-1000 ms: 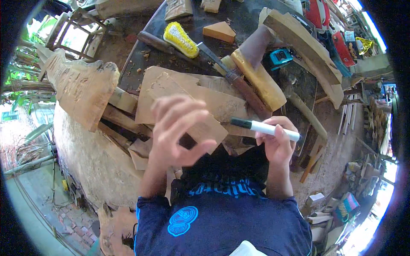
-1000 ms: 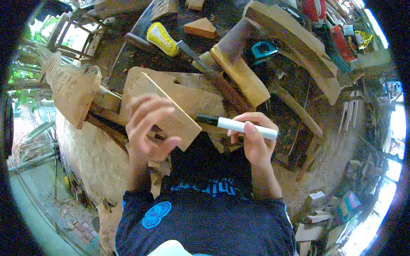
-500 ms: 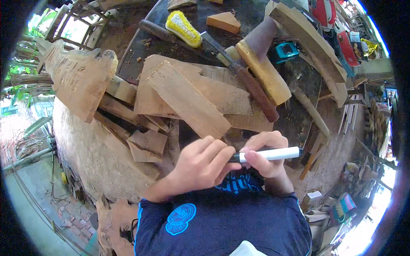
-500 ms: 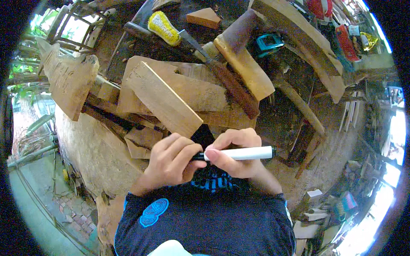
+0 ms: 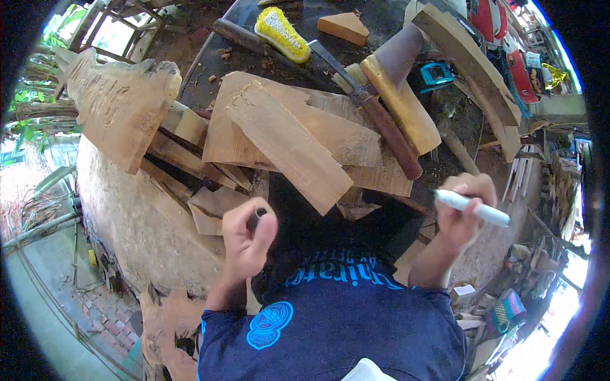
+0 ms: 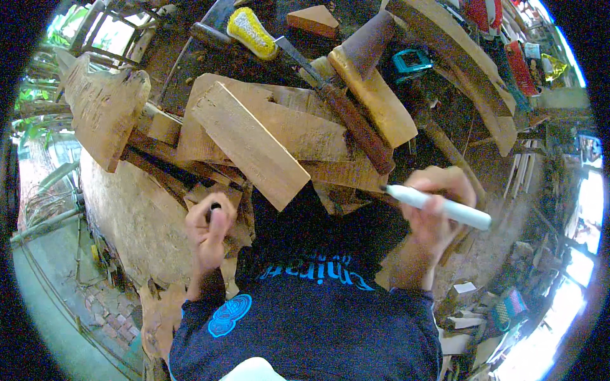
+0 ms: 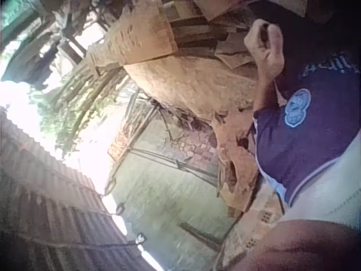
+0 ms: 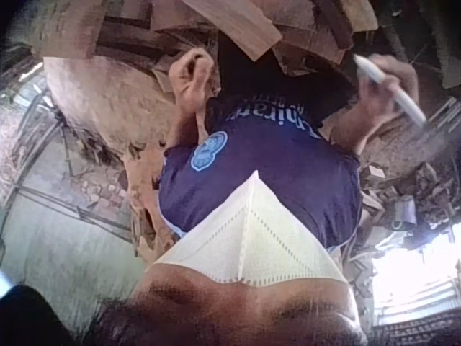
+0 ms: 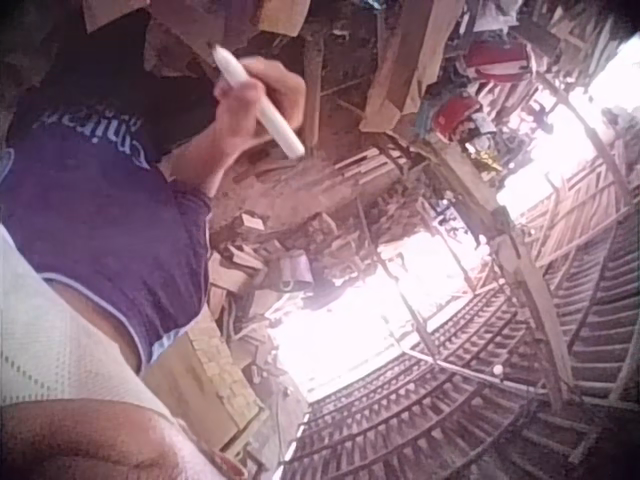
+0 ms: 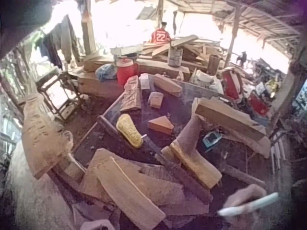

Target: The person draws an outline of a spoon on a piece of wood using a marker, then carves along the outline using a chisel and a wooden mallet.

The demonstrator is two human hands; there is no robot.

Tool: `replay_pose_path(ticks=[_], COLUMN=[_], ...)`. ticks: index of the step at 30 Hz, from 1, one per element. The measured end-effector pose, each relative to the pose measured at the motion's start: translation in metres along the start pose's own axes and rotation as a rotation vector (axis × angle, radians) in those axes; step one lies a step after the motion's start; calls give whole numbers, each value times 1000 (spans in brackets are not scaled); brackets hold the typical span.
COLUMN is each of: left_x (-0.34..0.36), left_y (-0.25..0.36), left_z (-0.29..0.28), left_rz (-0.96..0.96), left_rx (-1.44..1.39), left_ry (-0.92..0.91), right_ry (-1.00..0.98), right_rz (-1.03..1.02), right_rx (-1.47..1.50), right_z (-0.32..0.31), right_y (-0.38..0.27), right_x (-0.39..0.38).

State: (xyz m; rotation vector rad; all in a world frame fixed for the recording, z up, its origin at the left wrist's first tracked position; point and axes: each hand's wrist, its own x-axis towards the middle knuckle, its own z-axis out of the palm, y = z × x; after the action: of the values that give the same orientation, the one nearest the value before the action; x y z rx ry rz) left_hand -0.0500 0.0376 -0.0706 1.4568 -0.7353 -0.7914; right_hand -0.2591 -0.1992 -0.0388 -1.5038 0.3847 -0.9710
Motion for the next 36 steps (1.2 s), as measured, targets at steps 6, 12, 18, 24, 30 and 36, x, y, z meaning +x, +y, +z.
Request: replay_pose_path(ticks=[6, 12, 18, 24, 30, 36], left_x=[22, 24, 19, 23, 25, 20], left_y=[-7, -14, -24, -21, -30, -43], left_z=[36, 38, 45, 41, 15, -20], left_rz=[-160, -267, -151, 13, 434, 649], left_rx=[-228, -262, -94, 106, 268, 566], left_ry=[233, 186, 50, 58, 92, 462], right_ry=[-12, -103, -315, -380, -523, -559], right_rz=[155, -116, -182, -107, 7, 0], right_rx=[-49, -172, -429, -370, -253, -301], right_z=[34, 74, 87, 71, 51, 51], right_y=[26, 47, 44, 45, 46, 43], right_x=[-1, 3, 13, 26, 45, 59])
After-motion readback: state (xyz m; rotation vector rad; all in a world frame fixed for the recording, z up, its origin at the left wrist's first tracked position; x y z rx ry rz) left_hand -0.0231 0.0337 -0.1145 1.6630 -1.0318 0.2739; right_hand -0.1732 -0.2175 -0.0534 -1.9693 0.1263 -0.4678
